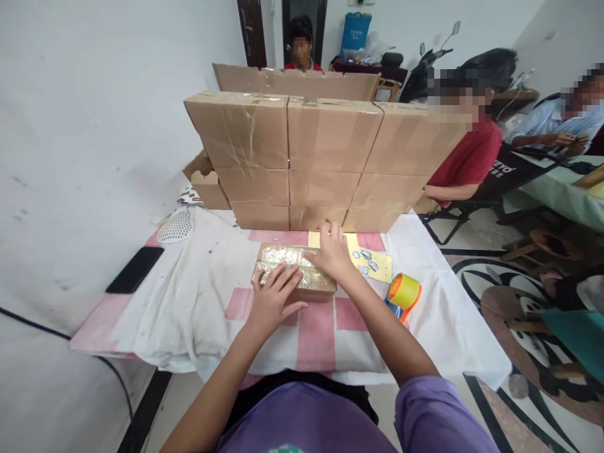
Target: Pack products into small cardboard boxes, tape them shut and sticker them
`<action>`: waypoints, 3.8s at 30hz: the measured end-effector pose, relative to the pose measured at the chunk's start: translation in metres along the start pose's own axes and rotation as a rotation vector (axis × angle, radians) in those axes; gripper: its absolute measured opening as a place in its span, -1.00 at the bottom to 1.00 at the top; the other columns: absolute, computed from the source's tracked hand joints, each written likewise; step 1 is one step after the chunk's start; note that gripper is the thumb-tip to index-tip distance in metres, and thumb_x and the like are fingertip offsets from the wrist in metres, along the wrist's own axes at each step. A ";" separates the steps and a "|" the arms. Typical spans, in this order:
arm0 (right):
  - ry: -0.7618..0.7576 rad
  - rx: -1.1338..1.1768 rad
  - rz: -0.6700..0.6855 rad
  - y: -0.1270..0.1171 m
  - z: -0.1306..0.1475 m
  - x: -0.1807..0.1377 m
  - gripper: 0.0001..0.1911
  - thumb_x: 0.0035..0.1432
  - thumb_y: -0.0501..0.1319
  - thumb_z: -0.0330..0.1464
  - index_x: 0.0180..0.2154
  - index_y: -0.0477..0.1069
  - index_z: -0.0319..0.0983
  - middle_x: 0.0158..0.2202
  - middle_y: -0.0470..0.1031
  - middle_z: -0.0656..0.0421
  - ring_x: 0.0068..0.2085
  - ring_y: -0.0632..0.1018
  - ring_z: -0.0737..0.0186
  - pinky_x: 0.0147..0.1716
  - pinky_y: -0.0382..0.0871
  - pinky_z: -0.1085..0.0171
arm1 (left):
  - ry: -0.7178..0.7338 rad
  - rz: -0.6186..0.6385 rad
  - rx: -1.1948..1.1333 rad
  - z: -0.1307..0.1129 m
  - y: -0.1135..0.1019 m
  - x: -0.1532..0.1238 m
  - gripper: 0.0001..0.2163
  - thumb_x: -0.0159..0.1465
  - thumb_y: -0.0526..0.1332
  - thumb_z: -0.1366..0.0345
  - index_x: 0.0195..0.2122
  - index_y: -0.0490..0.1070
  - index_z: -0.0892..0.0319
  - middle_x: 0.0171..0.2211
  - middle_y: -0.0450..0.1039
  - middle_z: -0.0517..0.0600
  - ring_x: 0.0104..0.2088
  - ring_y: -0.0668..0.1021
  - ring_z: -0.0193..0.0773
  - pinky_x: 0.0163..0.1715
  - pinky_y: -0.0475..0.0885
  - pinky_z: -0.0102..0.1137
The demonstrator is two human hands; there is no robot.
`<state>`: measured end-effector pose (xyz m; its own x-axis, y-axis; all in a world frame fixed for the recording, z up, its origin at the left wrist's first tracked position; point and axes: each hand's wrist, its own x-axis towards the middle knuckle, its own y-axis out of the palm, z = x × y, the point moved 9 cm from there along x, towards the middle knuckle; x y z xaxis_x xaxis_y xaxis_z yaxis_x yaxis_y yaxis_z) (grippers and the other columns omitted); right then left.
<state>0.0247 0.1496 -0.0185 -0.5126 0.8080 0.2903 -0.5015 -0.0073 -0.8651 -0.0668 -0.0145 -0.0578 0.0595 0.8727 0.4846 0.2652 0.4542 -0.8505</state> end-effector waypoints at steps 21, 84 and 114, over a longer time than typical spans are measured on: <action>0.038 0.669 -0.455 -0.020 -0.091 -0.143 -0.32 0.22 0.21 -0.23 0.33 0.13 -0.12 0.40 0.08 -0.06 0.41 0.16 -0.12 0.22 0.29 -0.11 | 0.112 -0.265 -0.032 -0.001 -0.009 -0.015 -0.73 0.36 0.26 0.32 0.08 0.50 0.02 0.03 0.61 -0.01 0.08 0.58 -0.07 0.28 0.02 -0.09; -0.028 -0.195 0.409 0.012 -0.203 0.000 -0.70 0.36 0.08 -0.34 -0.24 0.56 -0.27 -0.13 0.62 0.02 -0.15 0.55 0.19 -0.26 0.20 0.33 | 0.166 -0.262 0.048 0.002 0.000 -0.012 -0.66 0.32 0.25 0.28 0.13 0.48 0.00 0.05 0.60 0.02 0.05 0.58 -0.05 0.18 0.12 -0.15; 0.117 0.571 -0.459 -0.099 -0.121 -0.096 -0.73 0.40 0.05 -0.31 -0.01 0.46 -0.17 -0.27 0.55 0.14 -0.35 0.52 0.23 -0.34 0.33 0.29 | -0.140 0.494 -0.862 -0.107 0.050 0.175 -0.76 0.25 0.24 0.11 -0.36 0.57 0.17 -0.41 0.59 -0.01 -0.46 0.54 -0.29 -0.42 0.44 -0.41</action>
<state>0.2080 0.1437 -0.0103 -0.1021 0.8608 0.4986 -0.9483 0.0672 -0.3102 0.0596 0.1414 0.0067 0.2523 0.9668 0.0412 0.8511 -0.2015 -0.4848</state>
